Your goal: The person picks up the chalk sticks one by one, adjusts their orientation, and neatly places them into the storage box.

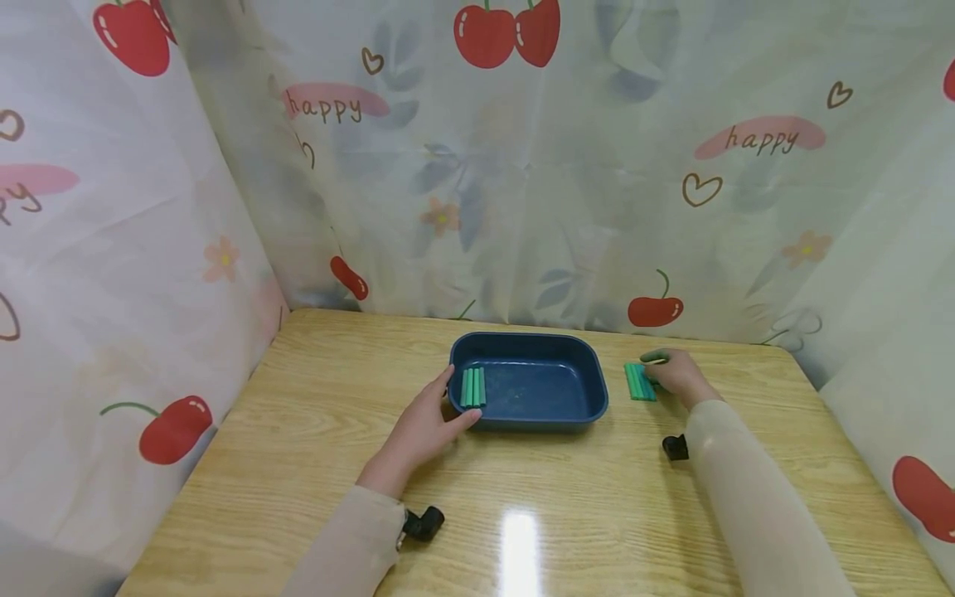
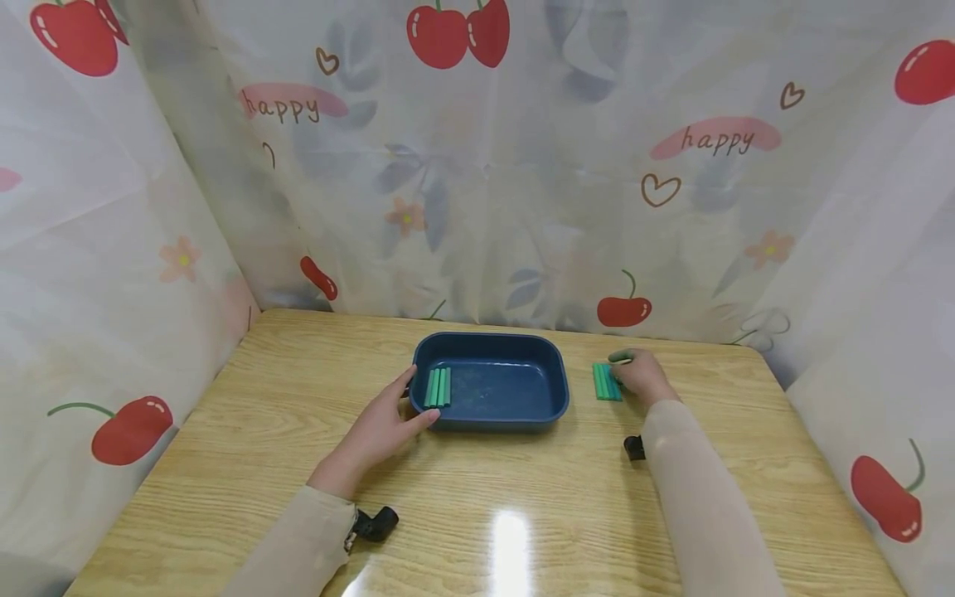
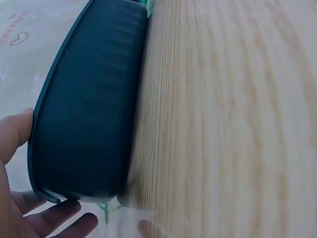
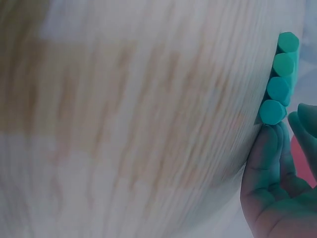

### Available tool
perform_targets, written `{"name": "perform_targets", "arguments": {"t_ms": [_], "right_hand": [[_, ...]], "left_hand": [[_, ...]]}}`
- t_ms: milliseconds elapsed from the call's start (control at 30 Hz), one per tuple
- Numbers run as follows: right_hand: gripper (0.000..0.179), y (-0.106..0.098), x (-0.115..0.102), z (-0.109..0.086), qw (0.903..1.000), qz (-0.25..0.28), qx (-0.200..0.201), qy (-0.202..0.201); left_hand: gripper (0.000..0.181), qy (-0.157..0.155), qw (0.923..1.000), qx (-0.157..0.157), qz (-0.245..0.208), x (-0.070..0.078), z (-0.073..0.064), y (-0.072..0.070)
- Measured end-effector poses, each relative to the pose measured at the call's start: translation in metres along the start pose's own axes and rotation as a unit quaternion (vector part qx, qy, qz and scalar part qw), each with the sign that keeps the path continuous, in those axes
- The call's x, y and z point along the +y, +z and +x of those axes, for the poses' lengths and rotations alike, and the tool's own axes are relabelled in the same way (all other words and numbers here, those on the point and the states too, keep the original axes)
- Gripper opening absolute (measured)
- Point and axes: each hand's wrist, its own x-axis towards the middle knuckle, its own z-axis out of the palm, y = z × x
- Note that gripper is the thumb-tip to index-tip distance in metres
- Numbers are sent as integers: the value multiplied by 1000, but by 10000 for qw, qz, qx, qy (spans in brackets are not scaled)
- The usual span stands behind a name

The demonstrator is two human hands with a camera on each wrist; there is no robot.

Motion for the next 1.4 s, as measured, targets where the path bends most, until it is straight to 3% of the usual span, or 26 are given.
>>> {"name": "perform_targets", "arguments": {"t_ms": [400,933,1067,1400], "right_hand": [[45,-3,7,9,9960,-800,-263,-294],[44,-7,5,-5,9902,-1369,-109,-264],[44,-11,5,-11,9925,-1205,-133,-156],[51,-13,-3,-26,9989,-79,-460,-2]], "left_hand": [[92,4,10000,3,32,-1,0,0],[92,-52,10000,17,19,-3,3,2],[92,-11,10000,16,26,-3,2,2],[92,-39,10000,18,42,-3,2,1]]}}
